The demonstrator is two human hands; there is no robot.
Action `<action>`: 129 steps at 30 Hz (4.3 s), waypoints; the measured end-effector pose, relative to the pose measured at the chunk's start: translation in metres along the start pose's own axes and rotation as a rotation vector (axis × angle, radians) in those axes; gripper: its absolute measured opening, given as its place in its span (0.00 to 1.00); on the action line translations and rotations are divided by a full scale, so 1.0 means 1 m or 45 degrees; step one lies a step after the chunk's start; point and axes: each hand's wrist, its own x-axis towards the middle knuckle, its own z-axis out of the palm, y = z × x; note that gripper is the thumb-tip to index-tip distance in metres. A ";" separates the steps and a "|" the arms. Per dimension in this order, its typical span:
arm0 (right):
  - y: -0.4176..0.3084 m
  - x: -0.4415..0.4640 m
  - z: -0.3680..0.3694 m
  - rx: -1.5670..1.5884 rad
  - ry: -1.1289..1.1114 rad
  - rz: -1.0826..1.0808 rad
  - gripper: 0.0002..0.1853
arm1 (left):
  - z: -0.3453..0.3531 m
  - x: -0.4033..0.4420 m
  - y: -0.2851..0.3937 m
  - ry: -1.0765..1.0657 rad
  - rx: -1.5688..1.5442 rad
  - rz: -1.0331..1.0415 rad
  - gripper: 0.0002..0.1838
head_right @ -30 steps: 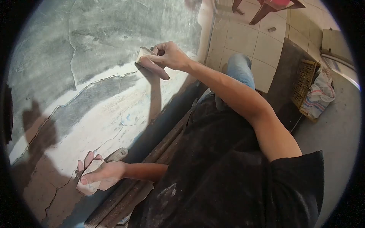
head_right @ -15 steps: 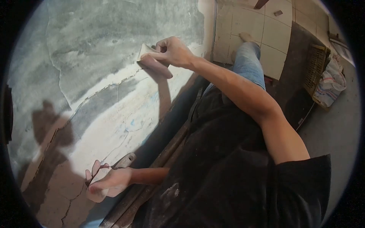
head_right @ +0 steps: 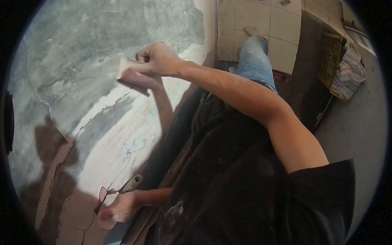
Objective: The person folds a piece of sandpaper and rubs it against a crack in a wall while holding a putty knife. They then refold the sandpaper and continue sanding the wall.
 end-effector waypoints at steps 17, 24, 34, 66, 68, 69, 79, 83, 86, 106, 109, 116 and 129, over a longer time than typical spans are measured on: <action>-0.018 -0.005 0.005 -0.029 -0.063 -0.144 0.27 | 0.003 0.000 0.003 0.042 0.114 -0.086 0.31; 0.010 -0.001 -0.001 -0.251 -0.092 -0.030 0.28 | 0.009 0.000 0.008 0.067 0.156 -0.028 0.33; 0.013 -0.005 -0.004 -0.156 -0.112 -0.014 0.26 | 0.008 0.000 0.008 0.081 0.126 -0.095 0.33; 0.008 -0.016 0.000 -0.266 -0.050 0.115 0.27 | -0.001 0.000 -0.003 0.053 0.097 -0.068 0.29; -0.010 -0.015 0.008 -0.152 -0.067 0.009 0.27 | 0.006 -0.001 0.005 0.105 0.114 -0.052 0.30; -0.017 -0.015 0.010 -0.092 -0.072 -0.048 0.27 | 0.003 -0.002 0.005 0.081 0.114 -0.060 0.30; -0.004 -0.020 0.011 0.004 0.064 0.043 0.27 | 0.010 -0.003 0.011 0.113 0.104 -0.066 0.31; 0.014 -0.013 0.006 0.033 0.023 0.045 0.24 | 0.012 -0.004 0.016 0.094 0.145 -0.082 0.31; 0.010 -0.018 0.001 -0.034 0.073 0.150 0.22 | 0.011 -0.005 0.014 0.037 0.116 -0.090 0.31; 0.016 -0.011 0.004 -0.185 0.191 0.032 0.30 | 0.014 -0.005 0.021 0.057 0.105 -0.131 0.28; -0.022 -0.012 0.018 -0.382 0.309 -0.366 0.30 | 0.013 -0.006 0.018 0.060 0.152 -0.073 0.29; 0.015 -0.015 0.012 -0.480 0.340 -0.113 0.36 | 0.014 -0.005 0.020 0.087 0.129 -0.137 0.29; -0.022 -0.008 0.028 -0.030 0.268 -0.200 0.47 | 0.014 -0.005 0.019 0.059 0.139 -0.029 0.29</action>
